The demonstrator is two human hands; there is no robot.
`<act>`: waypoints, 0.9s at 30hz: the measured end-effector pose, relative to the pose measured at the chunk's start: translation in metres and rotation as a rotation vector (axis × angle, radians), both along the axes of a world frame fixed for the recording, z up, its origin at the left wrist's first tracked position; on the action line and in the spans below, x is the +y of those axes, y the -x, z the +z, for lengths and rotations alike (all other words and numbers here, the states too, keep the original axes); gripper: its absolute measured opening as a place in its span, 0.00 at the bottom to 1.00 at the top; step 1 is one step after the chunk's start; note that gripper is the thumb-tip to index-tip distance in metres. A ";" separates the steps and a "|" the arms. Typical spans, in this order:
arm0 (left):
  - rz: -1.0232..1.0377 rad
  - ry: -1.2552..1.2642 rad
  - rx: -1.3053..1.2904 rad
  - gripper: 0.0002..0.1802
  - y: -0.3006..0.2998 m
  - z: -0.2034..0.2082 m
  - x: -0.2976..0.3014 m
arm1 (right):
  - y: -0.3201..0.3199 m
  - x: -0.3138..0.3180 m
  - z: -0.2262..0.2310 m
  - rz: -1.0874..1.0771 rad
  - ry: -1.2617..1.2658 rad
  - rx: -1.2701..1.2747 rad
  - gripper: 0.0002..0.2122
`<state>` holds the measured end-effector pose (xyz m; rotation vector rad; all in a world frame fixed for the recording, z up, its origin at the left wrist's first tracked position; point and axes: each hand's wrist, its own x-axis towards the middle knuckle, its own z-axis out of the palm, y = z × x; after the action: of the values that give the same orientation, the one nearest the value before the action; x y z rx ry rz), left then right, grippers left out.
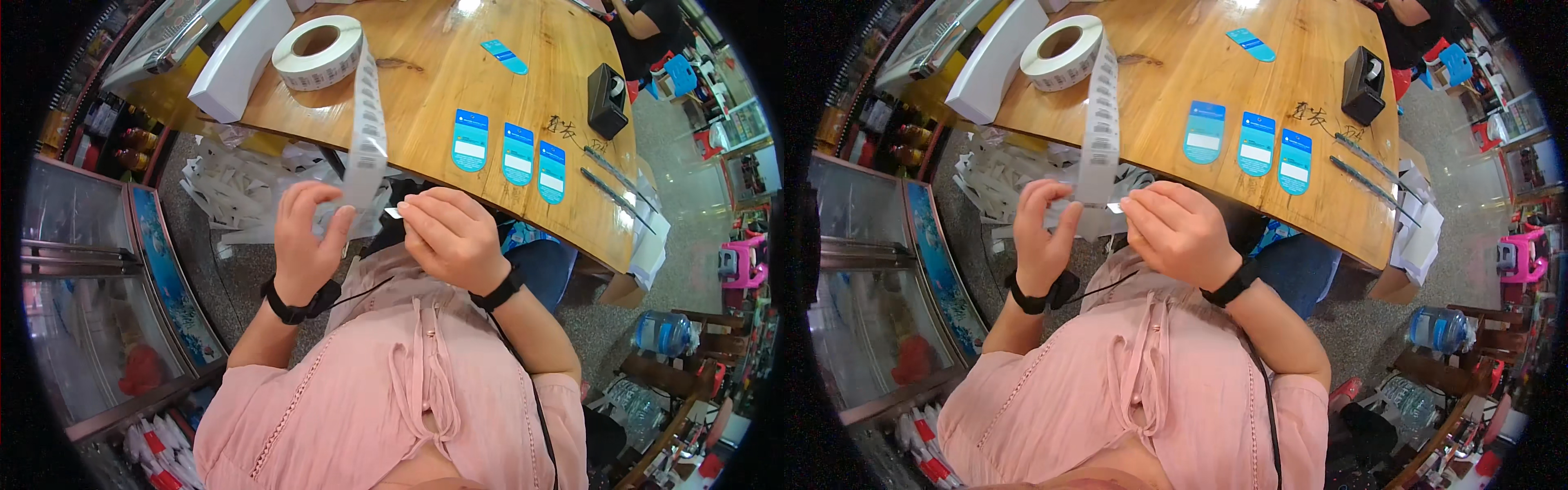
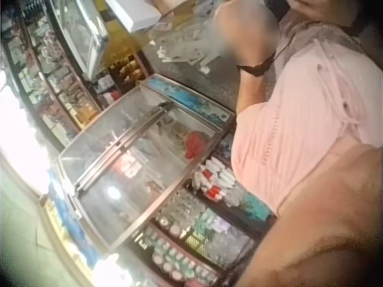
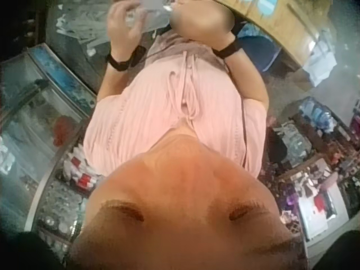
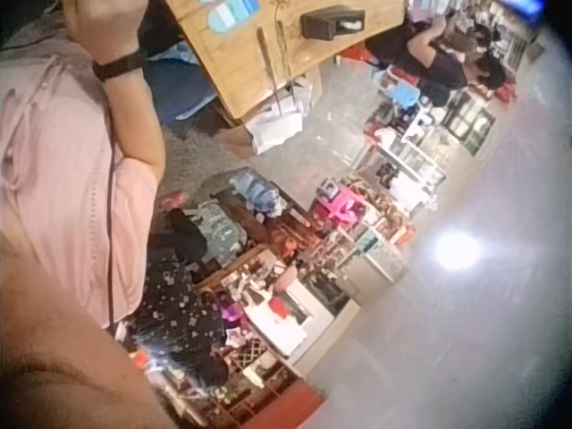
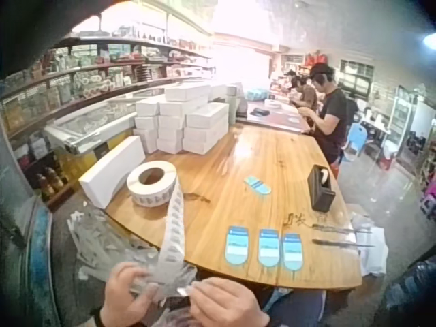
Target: Apply adhesive labels to product cards and then organize items into boxes for shipment.
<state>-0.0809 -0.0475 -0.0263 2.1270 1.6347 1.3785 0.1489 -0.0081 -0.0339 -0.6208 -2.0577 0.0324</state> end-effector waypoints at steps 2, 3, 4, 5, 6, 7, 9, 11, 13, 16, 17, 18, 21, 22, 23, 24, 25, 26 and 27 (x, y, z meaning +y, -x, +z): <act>-0.249 0.202 -0.169 0.07 -0.002 0.007 -0.001 | -0.009 -0.003 0.004 -0.013 -0.078 -0.059 0.13; -0.253 0.200 -0.170 0.07 -0.008 0.009 0.001 | -0.013 -0.004 0.007 -0.016 -0.080 -0.060 0.13; -0.350 0.450 -0.282 0.07 -0.016 0.010 0.004 | -0.017 -0.007 0.012 -0.008 -0.078 -0.076 0.13; -0.446 0.703 -0.392 0.07 -0.024 0.011 0.006 | -0.022 -0.009 0.015 -0.002 -0.076 -0.091 0.13; -0.491 0.713 -0.456 0.06 -0.032 0.010 0.009 | -0.029 -0.010 0.016 -0.013 -0.077 -0.094 0.13; -0.504 0.715 -0.454 0.06 -0.037 0.010 0.013 | -0.036 -0.011 0.017 -0.024 0.015 -0.035 0.14; -0.556 0.461 -0.293 0.07 -0.047 0.014 0.021 | -0.050 -0.015 0.023 -0.052 0.111 0.023 0.14; -0.599 0.286 -0.173 0.06 -0.059 0.015 0.028 | -0.061 -0.022 0.035 -0.120 0.416 0.150 0.14; -0.652 0.101 -0.057 0.06 -0.072 0.019 0.035 | -0.074 -0.025 0.029 -0.150 0.554 0.208 0.13; -0.707 0.078 0.042 0.06 -0.090 0.022 0.043 | -0.094 -0.029 0.032 -0.172 0.672 0.218 0.10; -0.710 0.094 0.061 0.06 -0.095 0.023 0.047 | -0.100 -0.030 0.035 -0.183 0.743 0.242 0.08; -0.710 0.111 0.077 0.07 -0.099 0.024 0.050 | -0.106 -0.032 0.037 -0.192 0.817 0.264 0.06; -0.714 0.251 0.020 0.14 -0.115 0.025 0.058 | -0.121 -0.038 0.033 -0.224 0.896 0.407 0.05; -0.724 0.254 0.019 0.14 -0.122 0.026 0.060 | -0.126 -0.038 0.035 -0.235 0.897 0.409 0.05; -0.691 0.253 -0.015 0.16 -0.131 0.027 0.062 | -0.132 -0.037 0.039 -0.264 0.961 0.533 0.05; -0.658 0.252 -0.046 0.19 -0.139 0.028 0.064 | -0.140 -0.035 0.042 -0.293 1.020 0.660 0.05; -0.665 0.253 -0.050 0.19 -0.145 0.025 0.070 | -0.151 -0.032 0.042 -0.301 1.019 0.660 0.05; -0.681 0.097 0.041 0.22 -0.151 0.018 0.078 | -0.164 -0.026 0.042 -0.340 1.087 0.682 0.06; -0.696 -0.060 0.131 0.26 -0.157 0.013 0.083 | -0.176 -0.020 0.043 -0.382 1.154 0.707 0.06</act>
<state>0.0762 0.0351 -0.0135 2.5022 0.7367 1.0780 0.3244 -0.0283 0.0089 -1.4242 -1.0523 1.1002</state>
